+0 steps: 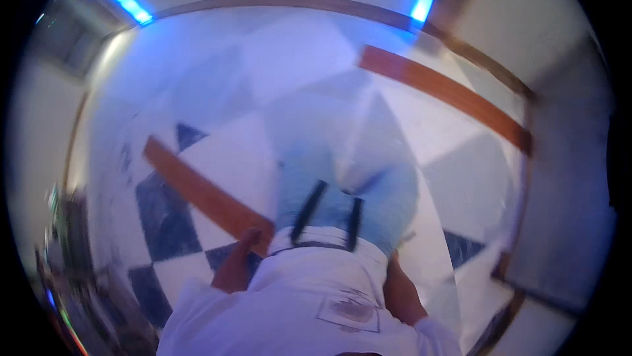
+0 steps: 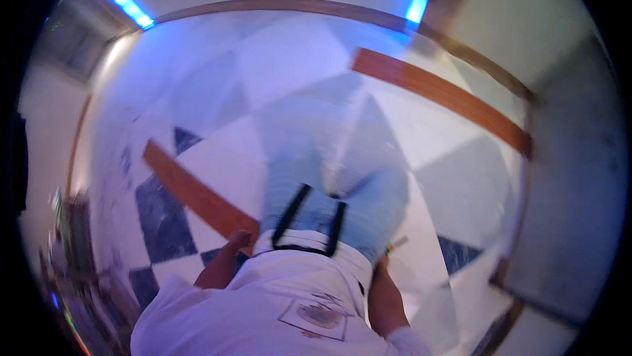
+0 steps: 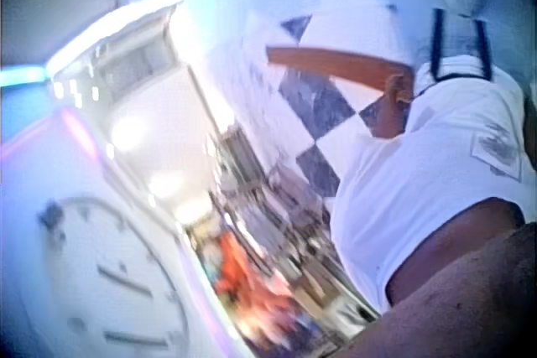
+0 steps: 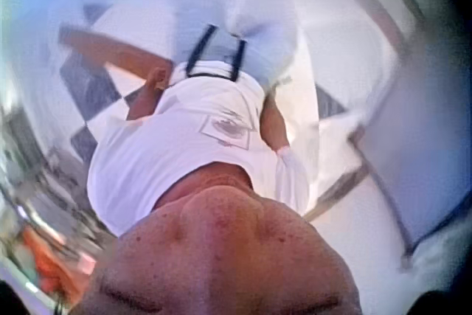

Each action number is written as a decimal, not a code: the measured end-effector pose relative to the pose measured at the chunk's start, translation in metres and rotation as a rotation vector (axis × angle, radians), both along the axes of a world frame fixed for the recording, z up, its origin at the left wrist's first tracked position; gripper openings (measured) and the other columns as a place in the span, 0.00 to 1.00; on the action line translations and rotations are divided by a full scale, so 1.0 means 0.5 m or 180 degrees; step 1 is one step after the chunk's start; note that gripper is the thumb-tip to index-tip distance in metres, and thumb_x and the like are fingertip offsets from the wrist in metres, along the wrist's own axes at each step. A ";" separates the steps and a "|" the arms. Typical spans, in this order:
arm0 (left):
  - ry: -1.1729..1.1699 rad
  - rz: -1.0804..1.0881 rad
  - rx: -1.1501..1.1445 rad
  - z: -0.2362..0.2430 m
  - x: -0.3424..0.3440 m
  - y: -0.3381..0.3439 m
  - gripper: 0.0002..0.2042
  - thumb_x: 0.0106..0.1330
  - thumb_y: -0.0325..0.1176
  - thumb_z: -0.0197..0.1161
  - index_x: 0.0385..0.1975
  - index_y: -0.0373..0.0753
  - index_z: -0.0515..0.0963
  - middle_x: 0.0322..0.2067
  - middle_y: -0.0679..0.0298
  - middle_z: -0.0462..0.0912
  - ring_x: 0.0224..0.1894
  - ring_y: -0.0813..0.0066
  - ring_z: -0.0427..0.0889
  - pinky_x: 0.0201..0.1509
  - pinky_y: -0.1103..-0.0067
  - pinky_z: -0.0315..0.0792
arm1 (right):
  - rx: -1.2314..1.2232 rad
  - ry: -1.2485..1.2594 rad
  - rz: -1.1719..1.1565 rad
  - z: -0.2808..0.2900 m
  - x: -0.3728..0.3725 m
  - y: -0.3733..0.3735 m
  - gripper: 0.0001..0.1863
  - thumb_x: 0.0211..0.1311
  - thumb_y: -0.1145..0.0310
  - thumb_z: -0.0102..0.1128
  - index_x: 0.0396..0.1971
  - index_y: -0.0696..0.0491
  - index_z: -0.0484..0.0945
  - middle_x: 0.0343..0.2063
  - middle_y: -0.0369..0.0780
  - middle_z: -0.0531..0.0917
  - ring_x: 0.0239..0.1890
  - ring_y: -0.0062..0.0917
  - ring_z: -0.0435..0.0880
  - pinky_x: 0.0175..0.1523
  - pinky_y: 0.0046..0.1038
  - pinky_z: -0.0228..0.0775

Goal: The person cuts a white foam underlayment with a utility knife and then begins placing laminate flooring boards over it in a tiled hallway.

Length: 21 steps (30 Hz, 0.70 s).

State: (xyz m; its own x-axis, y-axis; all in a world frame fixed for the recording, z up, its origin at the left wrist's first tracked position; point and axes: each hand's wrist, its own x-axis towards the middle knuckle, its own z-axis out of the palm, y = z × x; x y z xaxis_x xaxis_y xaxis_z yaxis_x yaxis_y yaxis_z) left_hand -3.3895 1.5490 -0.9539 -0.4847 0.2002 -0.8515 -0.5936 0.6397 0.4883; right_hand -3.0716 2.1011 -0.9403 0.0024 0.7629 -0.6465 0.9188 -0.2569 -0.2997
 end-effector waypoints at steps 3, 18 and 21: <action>0.0826 -0.1146 -0.0744 -0.004 0.038 0.035 0.21 0.60 0.39 0.64 0.54 0.38 0.79 0.48 0.58 0.84 0.44 0.64 0.85 0.43 0.66 0.80 | -0.0091 0.0347 -0.0052 -0.001 0.009 0.023 0.13 0.61 0.62 0.53 0.37 0.57 0.72 0.33 0.48 0.82 0.35 0.42 0.84 0.37 0.41 0.77; -0.0337 0.3487 -0.0025 -0.062 0.266 0.144 0.13 0.64 0.35 0.60 0.45 0.37 0.75 0.36 0.54 0.75 0.37 0.53 0.78 0.39 0.61 0.78 | -0.0639 0.1573 -0.0785 0.133 0.003 0.207 0.12 0.63 0.60 0.52 0.29 0.54 0.73 0.24 0.44 0.78 0.26 0.36 0.81 0.29 0.36 0.74; -0.0319 0.4342 0.0487 -0.060 0.294 0.185 0.19 0.64 0.37 0.60 0.53 0.38 0.72 0.47 0.50 0.72 0.45 0.47 0.77 0.46 0.56 0.78 | -0.0665 0.1687 -0.0788 0.155 0.007 0.234 0.12 0.63 0.60 0.52 0.28 0.54 0.73 0.22 0.43 0.78 0.24 0.35 0.80 0.27 0.35 0.73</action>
